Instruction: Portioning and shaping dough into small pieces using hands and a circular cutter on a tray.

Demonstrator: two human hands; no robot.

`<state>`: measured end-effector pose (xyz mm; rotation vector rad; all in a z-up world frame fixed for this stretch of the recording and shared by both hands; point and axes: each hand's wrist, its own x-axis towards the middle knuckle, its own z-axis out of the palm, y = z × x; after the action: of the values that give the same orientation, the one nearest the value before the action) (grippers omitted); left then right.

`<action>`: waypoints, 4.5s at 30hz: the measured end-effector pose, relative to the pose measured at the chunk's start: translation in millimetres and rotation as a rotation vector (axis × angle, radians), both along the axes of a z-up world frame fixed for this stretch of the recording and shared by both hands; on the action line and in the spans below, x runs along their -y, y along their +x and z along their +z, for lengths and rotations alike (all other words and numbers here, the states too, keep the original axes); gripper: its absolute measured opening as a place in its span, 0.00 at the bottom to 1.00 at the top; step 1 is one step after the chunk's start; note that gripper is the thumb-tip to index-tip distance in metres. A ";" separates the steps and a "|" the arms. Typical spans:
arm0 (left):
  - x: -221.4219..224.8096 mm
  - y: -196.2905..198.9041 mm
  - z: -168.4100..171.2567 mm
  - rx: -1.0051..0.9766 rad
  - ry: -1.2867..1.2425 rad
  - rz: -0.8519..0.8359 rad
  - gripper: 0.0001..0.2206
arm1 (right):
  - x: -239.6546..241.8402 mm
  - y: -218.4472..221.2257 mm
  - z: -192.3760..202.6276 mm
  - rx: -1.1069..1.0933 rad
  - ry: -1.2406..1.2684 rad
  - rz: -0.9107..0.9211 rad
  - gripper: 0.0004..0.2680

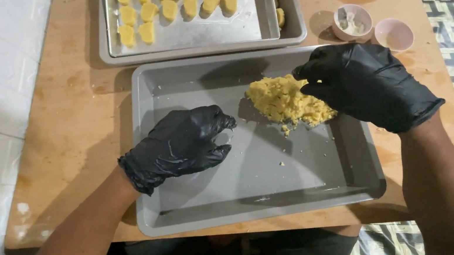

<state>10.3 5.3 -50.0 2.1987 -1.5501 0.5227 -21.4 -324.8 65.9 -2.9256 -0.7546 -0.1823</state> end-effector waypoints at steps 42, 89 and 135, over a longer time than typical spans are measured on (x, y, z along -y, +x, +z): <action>8.9 -7.5 41.0 -0.478 0.064 0.117 0.23 | -52.5 -4.8 -38.1 -0.006 0.155 0.036 0.09; 4.0 2.7 7.5 -0.491 0.217 0.102 0.29 | -55.6 -14.7 -59.4 -0.299 0.338 0.161 0.15; 4.0 -0.7 10.1 -0.507 -0.020 -0.191 0.28 | -59.9 -5.7 -38.6 -0.319 0.526 0.295 0.11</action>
<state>9.6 1.4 -39.9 1.9376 -1.4369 -0.0776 -27.2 -264.9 27.3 -2.2478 -0.9051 0.0998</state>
